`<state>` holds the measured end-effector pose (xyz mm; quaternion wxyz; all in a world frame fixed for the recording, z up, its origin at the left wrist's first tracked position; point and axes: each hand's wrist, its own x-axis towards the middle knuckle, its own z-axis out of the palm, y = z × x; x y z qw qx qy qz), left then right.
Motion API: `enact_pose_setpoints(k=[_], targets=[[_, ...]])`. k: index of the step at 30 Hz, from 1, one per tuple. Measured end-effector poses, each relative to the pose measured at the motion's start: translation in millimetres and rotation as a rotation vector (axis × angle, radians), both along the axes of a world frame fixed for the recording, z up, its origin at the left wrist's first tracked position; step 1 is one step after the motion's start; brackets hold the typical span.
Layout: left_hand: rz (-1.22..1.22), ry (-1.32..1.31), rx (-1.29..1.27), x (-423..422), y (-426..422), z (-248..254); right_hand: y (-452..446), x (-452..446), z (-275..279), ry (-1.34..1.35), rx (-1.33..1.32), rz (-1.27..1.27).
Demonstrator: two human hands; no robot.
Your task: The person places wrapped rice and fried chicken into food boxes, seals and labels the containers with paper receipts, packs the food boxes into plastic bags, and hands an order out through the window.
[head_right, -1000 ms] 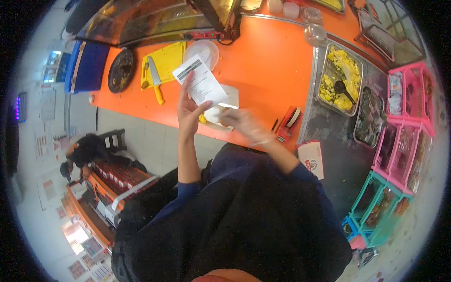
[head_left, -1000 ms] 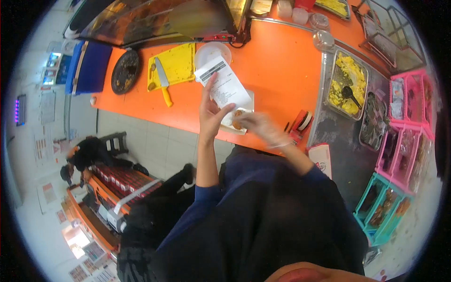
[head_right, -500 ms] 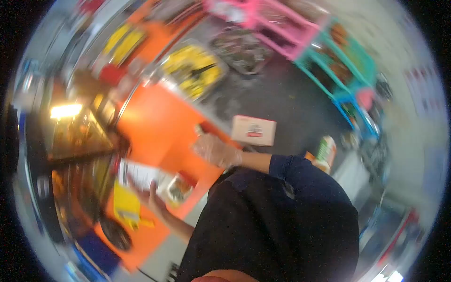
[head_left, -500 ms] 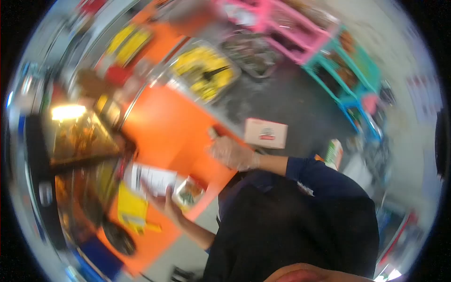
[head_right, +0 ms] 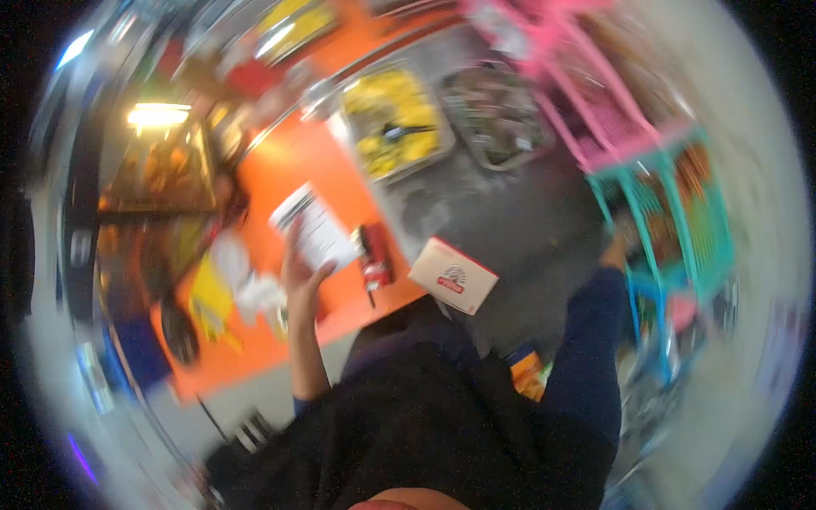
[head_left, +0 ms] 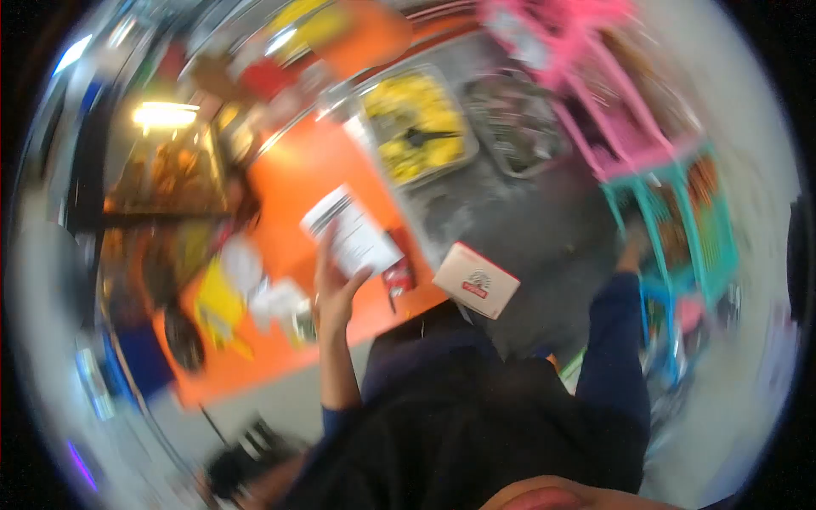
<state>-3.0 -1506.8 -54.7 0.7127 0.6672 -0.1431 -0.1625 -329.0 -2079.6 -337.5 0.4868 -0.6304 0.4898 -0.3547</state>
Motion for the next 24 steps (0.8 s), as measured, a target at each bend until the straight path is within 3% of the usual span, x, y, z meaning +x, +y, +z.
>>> enact_pose_setpoints(k=[2,3,4,6,8,14,19,21,22,23,24], targets=[[0.009,-0.001,0.022,1.5,1.6,8.5,37.9,25.7,74.0,0.125,-0.082,0.072],[0.043,0.018,-0.018,-1.0,2.1,12.7,83.7,71.3,160.0,0.169,0.011,0.095],[0.054,0.035,-0.062,-3.0,5.0,16.4,-20.1,11.0,60.2,0.495,-0.319,0.474],[0.098,0.014,-0.038,-5.7,12.6,16.9,30.8,70.8,136.5,0.535,0.382,-0.033],[0.094,-0.007,-0.026,-5.3,10.8,10.5,3.0,54.0,98.6,0.529,0.249,-0.022],[0.152,0.052,-0.041,-12.1,27.1,15.9,-18.4,32.7,53.9,0.327,0.026,-0.168],[0.228,0.026,-0.101,-17.8,59.3,1.0,-10.2,25.1,18.2,-0.136,0.009,-0.111],[0.259,0.034,-0.128,-14.7,88.0,-4.7,-5.3,23.6,-2.0,-0.694,0.277,0.154],[0.316,0.010,-0.136,-12.0,109.6,-7.3,6.2,26.8,-1.1,-0.805,0.501,0.091],[0.372,-0.012,-0.143,-10.5,130.5,-7.3,64.3,58.8,44.9,-0.910,0.727,0.026],[0.452,-0.027,-0.182,-10.5,148.2,-1.2,141.2,93.2,96.6,-0.388,0.472,0.209]])
